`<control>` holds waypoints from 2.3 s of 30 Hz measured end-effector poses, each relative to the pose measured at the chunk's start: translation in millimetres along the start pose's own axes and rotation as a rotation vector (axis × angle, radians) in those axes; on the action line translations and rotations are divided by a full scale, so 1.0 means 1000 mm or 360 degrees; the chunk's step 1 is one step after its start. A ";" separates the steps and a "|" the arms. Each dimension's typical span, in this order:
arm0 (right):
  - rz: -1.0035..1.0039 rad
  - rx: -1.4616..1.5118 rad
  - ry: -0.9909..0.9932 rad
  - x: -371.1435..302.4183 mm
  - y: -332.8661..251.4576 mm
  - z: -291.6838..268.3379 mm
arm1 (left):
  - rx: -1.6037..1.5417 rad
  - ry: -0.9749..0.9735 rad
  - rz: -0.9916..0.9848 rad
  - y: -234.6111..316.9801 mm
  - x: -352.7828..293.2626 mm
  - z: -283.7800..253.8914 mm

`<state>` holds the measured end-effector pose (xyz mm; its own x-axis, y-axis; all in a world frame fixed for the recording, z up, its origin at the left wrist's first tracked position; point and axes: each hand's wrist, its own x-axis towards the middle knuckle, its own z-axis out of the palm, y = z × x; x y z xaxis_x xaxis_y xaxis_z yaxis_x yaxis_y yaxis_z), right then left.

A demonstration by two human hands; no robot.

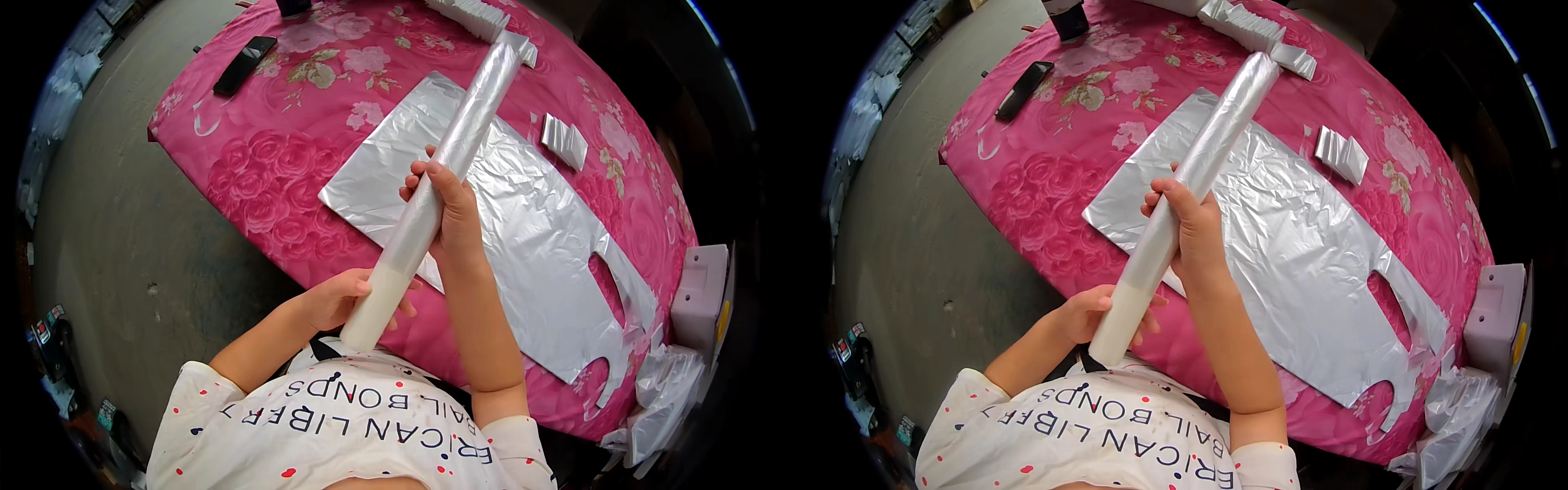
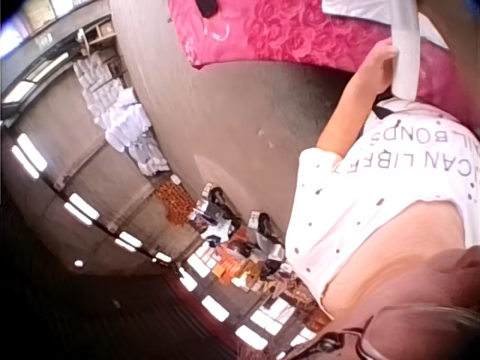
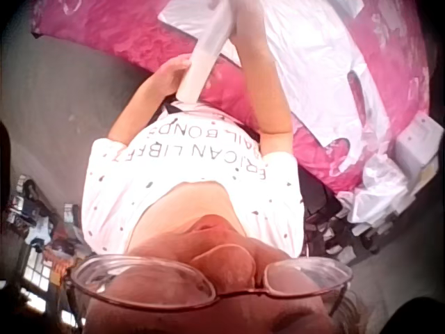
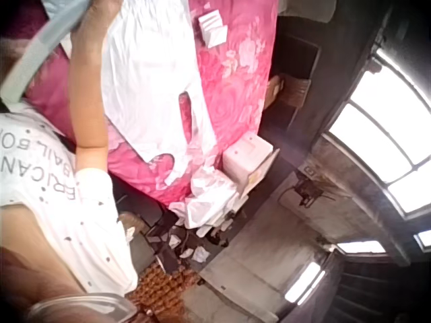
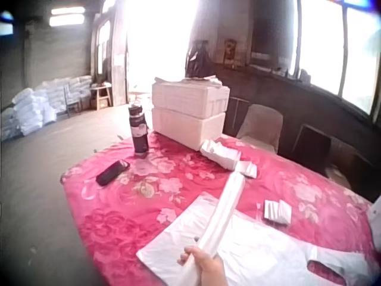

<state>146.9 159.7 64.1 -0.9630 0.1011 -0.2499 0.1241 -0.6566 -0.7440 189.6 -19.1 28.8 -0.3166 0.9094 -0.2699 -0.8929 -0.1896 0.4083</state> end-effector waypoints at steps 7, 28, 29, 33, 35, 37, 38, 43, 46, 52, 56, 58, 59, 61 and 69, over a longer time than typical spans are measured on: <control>-0.0127 0.0063 -0.0145 -0.030 -0.030 -0.023 | 0.0853 0.0446 0.0032 -0.009 0.030 0.051; -0.0108 0.0021 0.0103 -0.085 -0.022 -0.041 | 0.0706 -0.0007 -0.0115 -0.024 0.045 0.051; -0.0123 -0.0105 0.0116 -0.083 -0.015 -0.046 | 0.0895 0.0075 0.0013 -0.027 0.045 0.048; -0.0182 -0.0445 0.0229 -0.087 0.026 -0.059 | 0.1022 0.0574 0.0229 -0.039 0.053 0.029; -0.0152 -0.0425 0.0225 -0.085 0.034 -0.064 | 0.1306 0.0634 0.0122 -0.042 0.049 0.025; 0.0006 -0.0164 0.0261 -0.081 0.029 -0.077 | 0.1205 0.0636 -0.0209 -0.039 0.040 0.025; 0.0031 -0.0092 0.0300 -0.075 0.022 -0.085 | 0.1158 0.0627 -0.0300 -0.036 0.035 0.026; -0.0132 -0.0112 0.0528 -0.045 -0.025 -0.155 | 0.1390 0.0677 -0.0574 -0.041 0.008 0.013; -0.0518 -0.1042 0.0904 -0.036 -0.049 -0.177 | 0.1380 0.0752 -0.0642 -0.042 -0.008 0.012; 0.0416 -0.1376 0.0304 -0.044 -0.083 -0.175 | 0.1367 0.0730 -0.0675 -0.044 -0.020 0.005; 0.0573 -0.1264 0.0045 -0.038 -0.085 -0.189 | 0.1334 0.0710 -0.0689 -0.043 -0.019 0.004; 0.0539 -0.1232 0.0002 -0.037 -0.082 -0.191 | 0.1307 0.0707 -0.0680 -0.045 -0.021 0.000; 0.0508 -0.1224 0.0019 -0.038 -0.081 -0.190 | 0.1293 0.0706 -0.0675 -0.045 -0.022 -0.002; 0.0433 -0.1243 0.0090 -0.038 -0.080 -0.192 | 0.1360 0.0686 -0.0674 -0.046 -0.023 -0.002; -0.0174 -0.1558 0.0826 -0.039 -0.135 -0.283 | 0.1450 0.0528 -0.0994 -0.028 -0.069 -0.040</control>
<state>235.1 456.2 -1.2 -0.7917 0.5731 -0.2116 0.4003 0.2249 -0.8884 224.0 -91.6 1.5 -0.0899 0.5825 -0.8078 -0.4041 0.7200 0.5642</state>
